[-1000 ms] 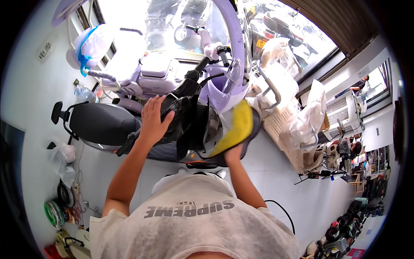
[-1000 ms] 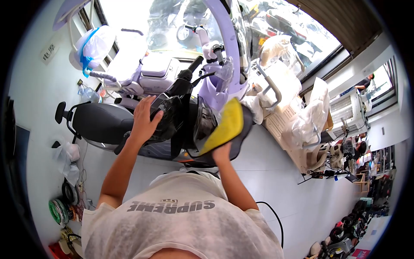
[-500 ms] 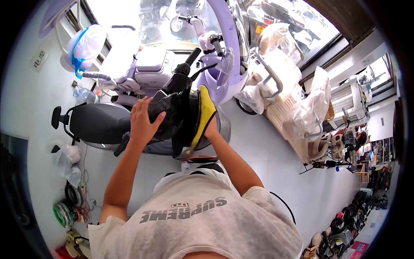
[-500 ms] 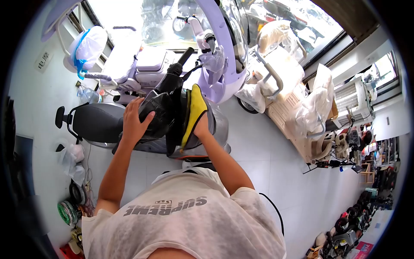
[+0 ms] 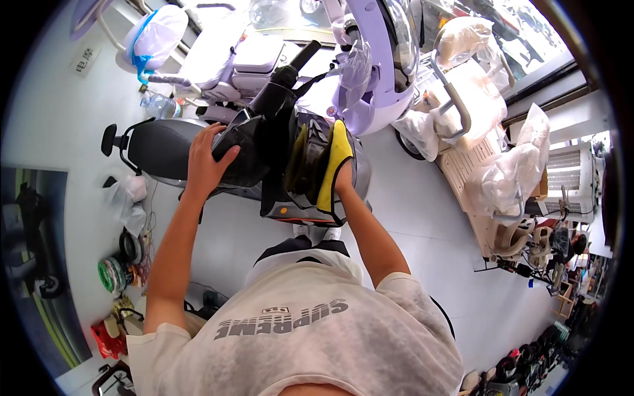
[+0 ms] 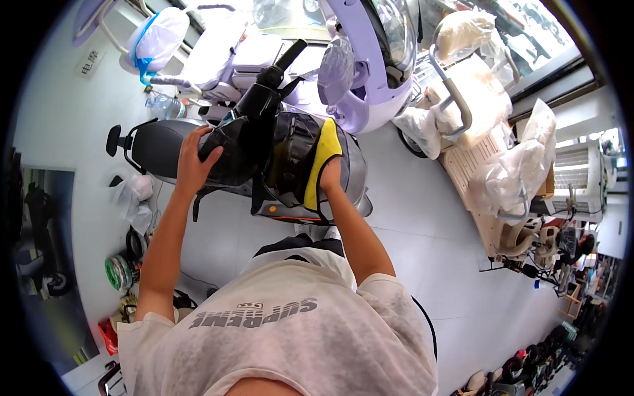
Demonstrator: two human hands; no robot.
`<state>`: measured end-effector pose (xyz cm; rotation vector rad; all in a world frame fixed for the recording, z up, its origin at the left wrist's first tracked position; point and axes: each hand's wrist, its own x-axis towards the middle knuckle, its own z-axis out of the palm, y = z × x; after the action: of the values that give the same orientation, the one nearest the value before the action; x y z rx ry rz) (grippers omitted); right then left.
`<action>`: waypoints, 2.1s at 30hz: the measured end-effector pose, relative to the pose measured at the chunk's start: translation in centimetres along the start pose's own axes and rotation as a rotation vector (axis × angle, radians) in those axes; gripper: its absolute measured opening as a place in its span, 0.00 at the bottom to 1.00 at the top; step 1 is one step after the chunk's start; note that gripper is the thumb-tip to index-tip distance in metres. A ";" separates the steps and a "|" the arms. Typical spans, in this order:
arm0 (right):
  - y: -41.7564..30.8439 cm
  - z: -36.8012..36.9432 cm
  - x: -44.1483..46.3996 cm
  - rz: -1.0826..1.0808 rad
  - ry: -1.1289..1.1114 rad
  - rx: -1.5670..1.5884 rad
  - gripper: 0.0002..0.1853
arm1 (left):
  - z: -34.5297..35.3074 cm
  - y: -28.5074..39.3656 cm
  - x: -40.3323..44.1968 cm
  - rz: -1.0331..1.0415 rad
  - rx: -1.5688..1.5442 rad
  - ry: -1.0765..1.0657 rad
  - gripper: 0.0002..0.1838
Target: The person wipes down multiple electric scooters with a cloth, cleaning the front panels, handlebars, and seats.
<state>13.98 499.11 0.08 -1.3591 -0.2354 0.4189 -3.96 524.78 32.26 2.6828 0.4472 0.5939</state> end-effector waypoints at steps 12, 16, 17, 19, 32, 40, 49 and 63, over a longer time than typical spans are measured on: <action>5.2 -3.6 -4.3 0.471 0.409 0.340 0.32 | -0.2 0.3 -0.1 -0.101 -0.071 -0.053 0.24; 3.0 -3.1 -2.5 0.474 0.334 0.403 0.33 | 0.1 -0.1 0.0 -0.063 -0.052 -0.037 0.24; 7.4 -4.1 -0.4 0.473 0.290 0.403 0.34 | 0.1 0.0 -0.1 -0.064 -0.061 -0.035 0.24; 5.1 -3.1 2.8 0.484 0.119 0.335 0.30 | 0.0 0.0 0.0 -0.057 -0.069 -0.031 0.23; -8.8 3.1 11.5 0.606 -0.386 0.384 0.28 | 0.1 -0.1 -0.2 -0.071 -0.029 -0.034 0.23; 0.8 -2.9 10.0 0.641 0.157 0.475 0.28 | 0.0 0.1 -0.4 -0.126 -0.056 -0.056 0.21; 10.5 -7.8 -3.5 0.342 0.575 0.253 0.30 | 0.1 -0.7 -0.6 -0.150 -0.039 -0.084 0.20; 12.0 0.5 -13.4 0.090 0.861 -0.217 0.26 | -0.3 -0.6 0.1 -0.073 -0.228 -0.169 0.22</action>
<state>-0.19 495.76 -10.49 -1.6466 0.5066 -0.1469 -4.14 525.38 32.28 2.4628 0.4027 0.3695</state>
